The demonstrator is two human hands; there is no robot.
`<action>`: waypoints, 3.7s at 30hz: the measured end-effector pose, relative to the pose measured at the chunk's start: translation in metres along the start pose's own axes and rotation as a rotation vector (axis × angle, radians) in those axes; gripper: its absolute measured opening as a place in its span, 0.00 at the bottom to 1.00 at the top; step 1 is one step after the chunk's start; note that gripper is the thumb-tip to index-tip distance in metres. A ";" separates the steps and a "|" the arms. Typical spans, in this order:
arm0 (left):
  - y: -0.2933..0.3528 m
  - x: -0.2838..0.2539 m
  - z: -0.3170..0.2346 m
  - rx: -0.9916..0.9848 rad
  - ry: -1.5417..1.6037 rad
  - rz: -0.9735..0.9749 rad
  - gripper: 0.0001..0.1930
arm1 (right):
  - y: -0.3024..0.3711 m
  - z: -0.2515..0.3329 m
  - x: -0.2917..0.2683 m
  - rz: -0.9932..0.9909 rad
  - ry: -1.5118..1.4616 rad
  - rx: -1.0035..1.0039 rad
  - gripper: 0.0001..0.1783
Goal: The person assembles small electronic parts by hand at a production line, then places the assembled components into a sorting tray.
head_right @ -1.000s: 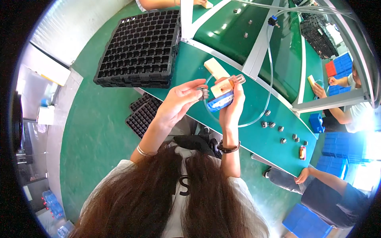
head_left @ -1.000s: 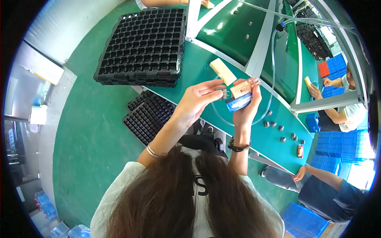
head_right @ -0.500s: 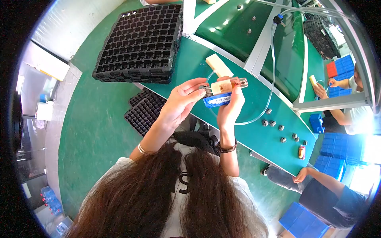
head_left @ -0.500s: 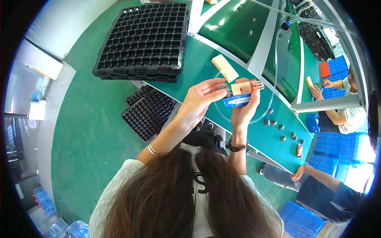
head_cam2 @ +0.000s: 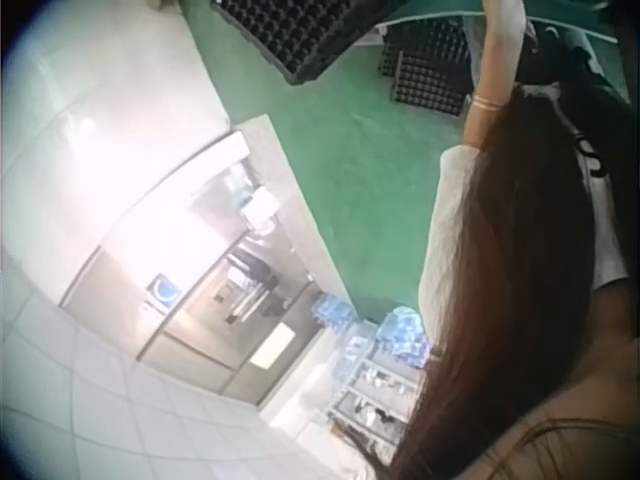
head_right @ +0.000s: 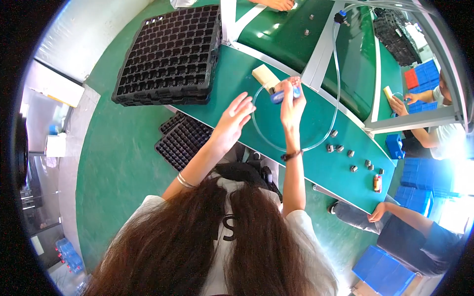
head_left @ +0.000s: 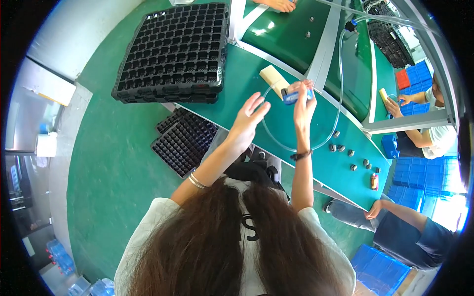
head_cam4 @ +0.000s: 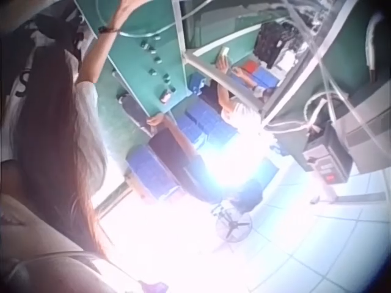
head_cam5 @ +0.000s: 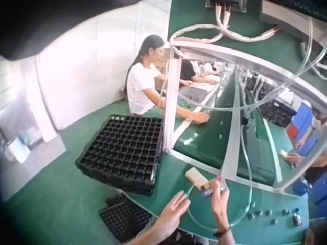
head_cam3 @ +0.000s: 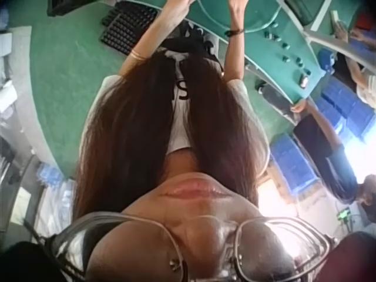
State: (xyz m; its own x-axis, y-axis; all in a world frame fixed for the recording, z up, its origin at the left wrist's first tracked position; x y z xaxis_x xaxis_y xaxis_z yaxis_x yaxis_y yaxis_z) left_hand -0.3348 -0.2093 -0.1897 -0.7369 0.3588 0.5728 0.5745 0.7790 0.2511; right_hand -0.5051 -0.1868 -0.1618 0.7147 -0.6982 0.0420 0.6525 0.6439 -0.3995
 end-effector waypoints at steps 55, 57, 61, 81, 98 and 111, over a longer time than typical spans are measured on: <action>-0.014 -0.188 -0.172 0.309 0.066 -0.299 0.16 | -0.017 -0.061 0.028 -0.131 0.950 -0.138 0.22; -0.011 -0.187 -0.173 0.318 0.067 -0.305 0.15 | -0.017 -0.060 0.028 -0.134 0.944 -0.140 0.22; -0.007 -0.187 -0.177 0.337 0.067 -0.263 0.15 | -0.016 -0.059 0.028 -0.120 0.972 -0.127 0.22; 0.027 -0.192 -0.175 0.371 0.102 -0.288 0.15 | -0.001 -0.019 -0.008 0.000 0.688 -0.125 0.32; 0.030 -0.189 -0.167 0.356 0.146 -0.278 0.15 | -0.016 -0.025 0.019 -0.023 0.803 -0.157 0.15; 0.004 -0.179 -0.183 0.374 0.032 -0.247 0.15 | -0.023 -0.030 0.020 -0.058 0.766 -0.186 0.19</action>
State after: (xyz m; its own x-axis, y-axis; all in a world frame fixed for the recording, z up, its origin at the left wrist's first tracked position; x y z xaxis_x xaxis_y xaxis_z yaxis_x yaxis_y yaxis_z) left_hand -0.1353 -0.3639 -0.1484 -0.8210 0.1273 0.5565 0.2104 0.9737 0.0876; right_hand -0.5131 -0.2252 -0.1793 0.2645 -0.7939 -0.5475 0.5824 0.5841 -0.5654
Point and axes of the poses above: each hand's wrist, its own y-axis away from the middle knuckle, its own x-axis out of the palm, z = x × y, the point moved 5 cm from there along -y, towards the middle knuckle, and after that the axes turned 1 degree about y, right-handed, at the moved point
